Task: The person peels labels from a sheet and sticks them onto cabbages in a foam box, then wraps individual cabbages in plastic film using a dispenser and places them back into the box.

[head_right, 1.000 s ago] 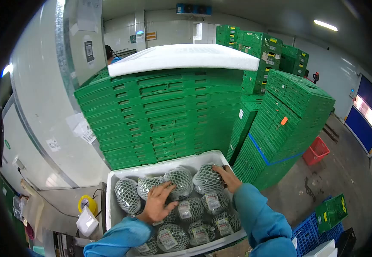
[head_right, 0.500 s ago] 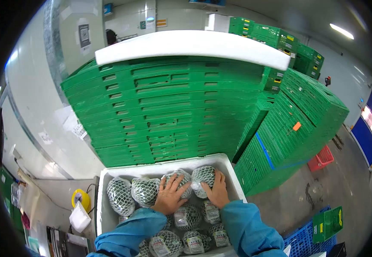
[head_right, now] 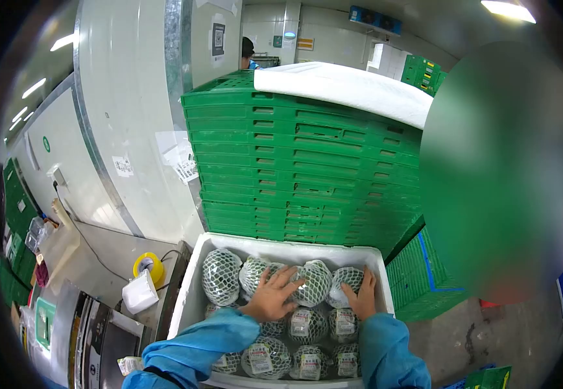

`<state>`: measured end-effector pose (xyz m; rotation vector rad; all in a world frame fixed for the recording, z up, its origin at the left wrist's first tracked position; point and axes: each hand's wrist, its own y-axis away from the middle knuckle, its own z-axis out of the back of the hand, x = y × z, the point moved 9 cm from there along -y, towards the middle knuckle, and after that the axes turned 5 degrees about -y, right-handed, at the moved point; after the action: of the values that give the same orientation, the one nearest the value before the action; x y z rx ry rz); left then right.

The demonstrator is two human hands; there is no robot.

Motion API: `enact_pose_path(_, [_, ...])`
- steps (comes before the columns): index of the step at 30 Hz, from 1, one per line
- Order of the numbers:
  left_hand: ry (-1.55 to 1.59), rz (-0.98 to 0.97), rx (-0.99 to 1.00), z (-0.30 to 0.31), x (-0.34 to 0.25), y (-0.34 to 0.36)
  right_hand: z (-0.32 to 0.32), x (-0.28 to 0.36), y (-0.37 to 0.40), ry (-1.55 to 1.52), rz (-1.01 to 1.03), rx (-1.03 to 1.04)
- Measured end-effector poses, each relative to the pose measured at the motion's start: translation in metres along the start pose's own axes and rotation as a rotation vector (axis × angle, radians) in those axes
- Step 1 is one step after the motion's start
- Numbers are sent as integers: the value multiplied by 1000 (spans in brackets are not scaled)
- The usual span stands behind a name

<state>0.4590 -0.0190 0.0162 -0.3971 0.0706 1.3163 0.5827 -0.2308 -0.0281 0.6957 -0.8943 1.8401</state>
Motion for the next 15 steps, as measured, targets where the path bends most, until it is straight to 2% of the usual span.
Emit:
enact_pose_path(7, [51,51,34,26,7,46,12,26,4,43,49,-34])
enact_pose_path(9, [28,60,145,23,3,58,12,25,8,28,-4,-20])
enact_pose_path(11, [1,49,170,21,1,71,16,37,8,235,56,15])
enact_pose_path(12, [2,43,227,20,0,77,18,43,8,82,17,14])
enact_pose_path(13, [63,42,185,34,-5,87,14,45,7,-84,-23,45])
enact_pose_path(14, [55,27,105,36,-6,100,11,24,2,-40,-31,51])
enact_pose_path(15, [68,41,63,56,-12,118,3,31,3,-157,-138,55])
